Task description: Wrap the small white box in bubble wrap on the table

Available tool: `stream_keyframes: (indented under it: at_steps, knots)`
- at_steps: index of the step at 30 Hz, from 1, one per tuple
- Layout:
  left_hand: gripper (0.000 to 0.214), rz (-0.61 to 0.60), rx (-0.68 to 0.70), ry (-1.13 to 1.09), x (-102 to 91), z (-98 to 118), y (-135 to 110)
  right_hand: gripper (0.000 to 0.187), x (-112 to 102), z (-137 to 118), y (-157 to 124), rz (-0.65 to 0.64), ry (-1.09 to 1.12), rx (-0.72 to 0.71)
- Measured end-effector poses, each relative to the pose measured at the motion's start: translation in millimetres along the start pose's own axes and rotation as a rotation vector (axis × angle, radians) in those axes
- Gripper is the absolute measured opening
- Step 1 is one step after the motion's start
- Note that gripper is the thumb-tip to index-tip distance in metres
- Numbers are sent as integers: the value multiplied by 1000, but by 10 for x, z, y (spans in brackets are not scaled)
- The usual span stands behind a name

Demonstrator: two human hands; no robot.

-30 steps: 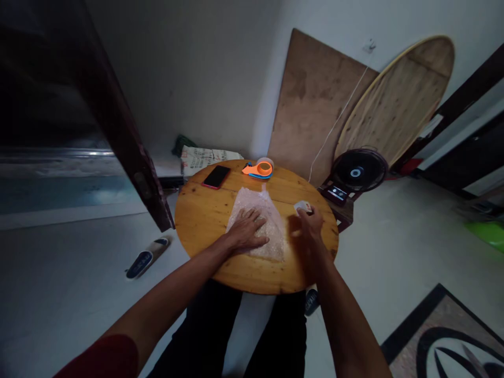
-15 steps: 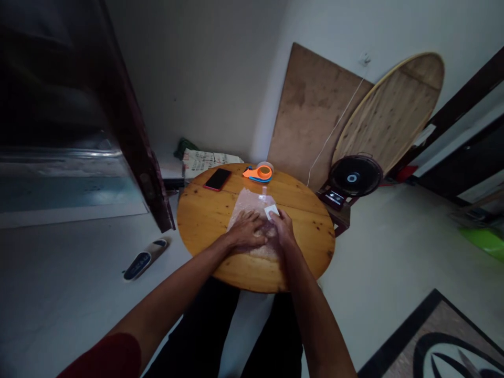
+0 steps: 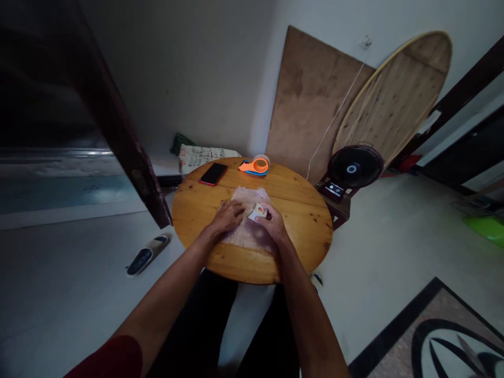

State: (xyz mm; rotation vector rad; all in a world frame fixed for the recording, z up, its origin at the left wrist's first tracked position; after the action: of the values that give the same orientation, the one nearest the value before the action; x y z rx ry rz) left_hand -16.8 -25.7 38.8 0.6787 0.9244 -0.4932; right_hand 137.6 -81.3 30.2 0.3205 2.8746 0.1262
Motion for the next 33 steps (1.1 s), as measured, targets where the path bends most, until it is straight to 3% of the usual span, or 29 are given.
stream_keyframes:
  at_steps: [3,6,12,16,23,29,33]
  knots:
    - [27,-12,-15,0,5,-6,12,64,109,-61,-33,-104,-113,-58]
    - [28,-20,-32,-2,15,-33,17,69,86,-90,-47,-83,-114,-84]
    - [28,-1,-26,-9,22,-36,19,50,102,-93,-65,-140,-69,-40]
    - [28,12,-15,0,18,-19,26,52,126,-120,-63,-167,-40,-56]
    - [30,24,-18,-5,23,-27,26,60,103,-89,-41,-149,-39,-101]
    - [29,34,-2,6,17,-17,27,50,82,79,12,-101,-70,-12]
    - [30,35,7,13,8,-5,27,54,79,8,-10,-75,-74,-29]
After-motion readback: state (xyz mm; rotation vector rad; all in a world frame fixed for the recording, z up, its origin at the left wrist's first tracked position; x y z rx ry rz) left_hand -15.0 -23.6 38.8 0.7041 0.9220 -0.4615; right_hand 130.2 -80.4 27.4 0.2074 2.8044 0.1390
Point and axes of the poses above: each hand's wrist, its own y-axis towards the middle knuckle, its own x-axis out of the palm, z = x × y, the point moved 8 cm from there along y, towards the middle knuckle, and after that the axes turned 5 degrees about x, right-handed, at the moved point
